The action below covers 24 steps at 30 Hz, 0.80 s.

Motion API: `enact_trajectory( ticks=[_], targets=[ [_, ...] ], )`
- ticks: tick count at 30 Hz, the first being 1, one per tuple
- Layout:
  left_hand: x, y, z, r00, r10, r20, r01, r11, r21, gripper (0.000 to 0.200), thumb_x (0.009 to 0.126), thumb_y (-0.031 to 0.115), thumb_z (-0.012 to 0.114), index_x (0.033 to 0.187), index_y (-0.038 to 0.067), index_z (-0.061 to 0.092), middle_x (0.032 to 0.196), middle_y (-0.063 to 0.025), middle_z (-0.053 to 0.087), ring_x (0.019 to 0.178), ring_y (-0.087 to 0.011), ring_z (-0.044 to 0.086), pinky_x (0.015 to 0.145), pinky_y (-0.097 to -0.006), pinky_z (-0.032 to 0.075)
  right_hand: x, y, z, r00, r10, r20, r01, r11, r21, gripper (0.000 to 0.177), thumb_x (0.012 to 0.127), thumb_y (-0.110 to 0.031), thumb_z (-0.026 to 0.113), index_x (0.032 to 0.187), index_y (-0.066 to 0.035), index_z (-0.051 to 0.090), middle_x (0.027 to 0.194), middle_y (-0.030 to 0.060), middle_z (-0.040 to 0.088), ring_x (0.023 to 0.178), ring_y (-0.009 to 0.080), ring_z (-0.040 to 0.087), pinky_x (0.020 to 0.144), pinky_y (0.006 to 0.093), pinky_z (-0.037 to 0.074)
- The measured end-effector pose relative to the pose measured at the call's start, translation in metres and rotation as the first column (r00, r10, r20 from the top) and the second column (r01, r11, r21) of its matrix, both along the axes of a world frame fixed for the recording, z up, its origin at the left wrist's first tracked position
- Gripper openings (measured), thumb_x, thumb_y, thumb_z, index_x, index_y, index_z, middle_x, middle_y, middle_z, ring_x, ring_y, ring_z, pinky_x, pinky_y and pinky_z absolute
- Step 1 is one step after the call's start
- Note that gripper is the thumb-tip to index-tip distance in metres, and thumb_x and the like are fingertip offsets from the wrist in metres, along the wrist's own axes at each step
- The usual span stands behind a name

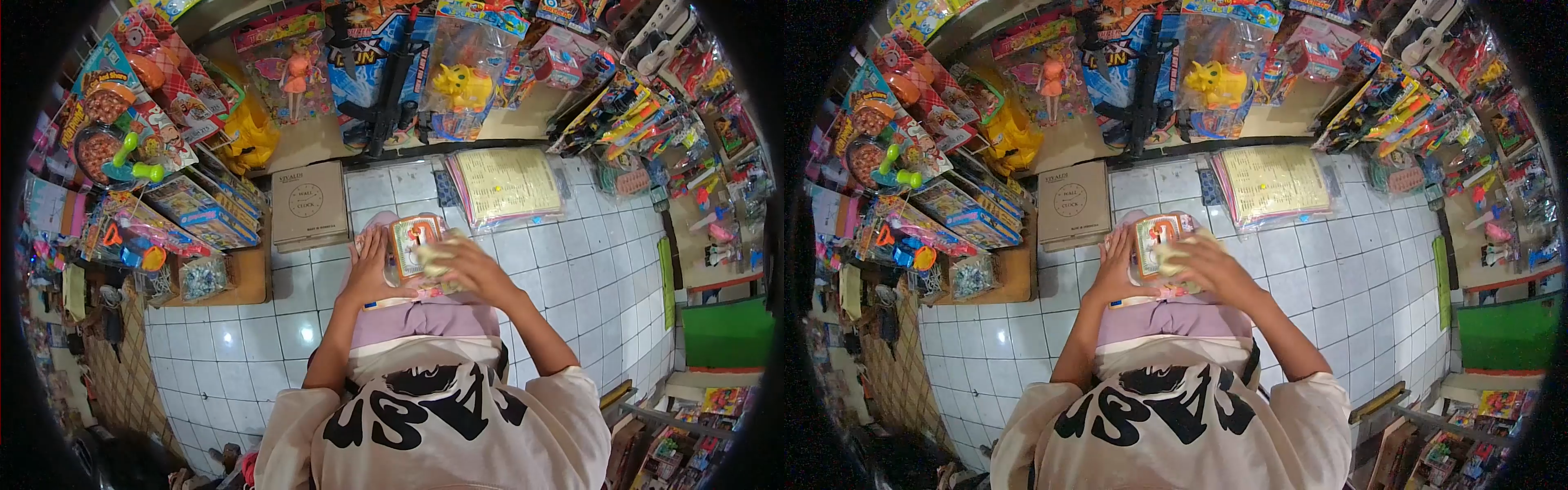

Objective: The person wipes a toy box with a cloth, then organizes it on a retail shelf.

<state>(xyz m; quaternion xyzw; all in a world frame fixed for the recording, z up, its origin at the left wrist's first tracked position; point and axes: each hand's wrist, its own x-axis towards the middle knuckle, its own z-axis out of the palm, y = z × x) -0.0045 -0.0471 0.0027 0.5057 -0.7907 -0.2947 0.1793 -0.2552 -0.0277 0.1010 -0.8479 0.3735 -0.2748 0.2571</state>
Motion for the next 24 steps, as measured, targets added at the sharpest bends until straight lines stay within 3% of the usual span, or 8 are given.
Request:
enact_trajectory(
  ticks=[4,7,10,15,19,22,23,24],
  targets=[
    [0.005,-0.008,0.018,0.996,-0.041,-0.073,0.043,0.999,0.017,0.146,0.041,0.068,0.079,0.146,0.000,0.004,0.150,-0.0269,0.010,0.141,-0.0379,0.006,0.107,-0.0612,-0.005,-0.020,0.015,-0.006,0.860,-0.341,0.381,0.329,0.939,0.098,0.026,0.089,-0.009,0.056,0.114,-0.001,0.059,0.124,0.0154,0.056,0.120,0.0311,0.050,0.103,0.0394,0.035],
    [0.006,-0.021,0.021,0.990,-0.115,0.080,0.123,0.987,-0.099,0.141,0.043,0.065,0.080,0.146,0.003,0.008,0.148,-0.0249,0.020,0.139,-0.0389,0.014,0.109,-0.0600,-0.002,-0.026,0.019,-0.016,0.786,-0.401,0.470,0.374,0.914,0.155,0.026,0.091,-0.009,0.054,0.114,0.001,0.059,0.124,0.0166,0.056,0.118,0.0279,0.051,0.101,0.0367,0.037],
    [0.003,-0.032,0.030,0.980,-0.161,-0.121,0.163,0.987,0.005,0.135,0.045,0.063,0.081,0.145,0.002,0.013,0.144,-0.0248,0.029,0.136,-0.0384,0.023,0.110,-0.0572,0.000,-0.026,0.017,-0.016,0.760,-0.412,0.503,0.376,0.910,0.177,0.025,0.091,-0.010,0.054,0.114,0.001,0.059,0.124,0.0168,0.056,0.118,0.0268,0.051,0.101,0.0361,0.037],
    [0.002,-0.047,0.038,0.942,-0.127,-0.312,0.196,0.960,0.200,0.106,0.065,0.046,0.078,0.139,-0.007,0.024,0.136,-0.0251,0.039,0.129,-0.0322,0.037,0.108,-0.0332,0.028,-0.025,0.011,0.027,0.772,-0.350,0.531,0.350,0.931,0.104,0.025,0.090,-0.009,0.056,0.112,0.000,0.060,0.124,0.0162,0.057,0.120,0.0278,0.051,0.102,0.0370,0.036],
    [0.006,-0.053,0.083,0.830,-0.171,-0.531,0.515,0.598,0.614,0.093,0.075,0.045,0.071,0.140,-0.006,0.026,0.135,-0.0194,0.042,0.125,-0.0243,0.041,0.106,-0.0295,0.031,-0.020,-0.002,0.069,0.926,-0.191,0.326,0.235,0.966,-0.103,0.029,0.086,-0.015,0.062,0.113,-0.006,0.061,0.130,0.0115,0.054,0.127,0.0318,0.044,0.103,0.0407,0.036],
    [0.005,-0.057,0.097,0.849,-0.325,-0.416,0.528,0.554,0.644,0.090,0.077,0.046,0.070,0.138,-0.006,0.030,0.134,-0.0167,0.044,0.123,-0.0215,0.043,0.104,-0.0288,0.032,0.007,-0.010,0.079,1.000,0.001,0.030,0.005,0.983,-0.186,0.031,0.083,-0.024,0.064,0.112,-0.012,0.063,0.132,0.0062,0.052,0.129,0.0304,0.040,0.105,0.0445,0.034],
    [0.006,-0.061,0.110,0.895,-0.401,-0.193,0.413,0.585,0.698,0.087,0.079,0.046,0.069,0.138,-0.005,0.031,0.131,-0.0151,0.046,0.120,-0.0199,0.046,0.102,-0.0283,0.034,0.016,-0.014,0.073,0.997,0.028,-0.075,-0.045,0.973,-0.225,0.031,0.083,-0.026,0.063,0.112,-0.014,0.063,0.132,0.0050,0.052,0.130,0.0298,0.039,0.106,0.0457,0.033],
    [0.010,-0.064,0.107,0.889,-0.361,-0.281,0.448,0.566,0.692,0.086,0.079,0.046,0.068,0.138,-0.005,0.031,0.132,-0.0151,0.046,0.120,-0.0209,0.046,0.103,-0.0290,0.034,0.025,-0.018,0.061,0.982,0.051,-0.181,-0.098,0.961,-0.258,0.032,0.082,-0.029,0.063,0.111,-0.016,0.063,0.132,0.0039,0.051,0.130,0.0292,0.039,0.107,0.0469,0.032]
  ],
)
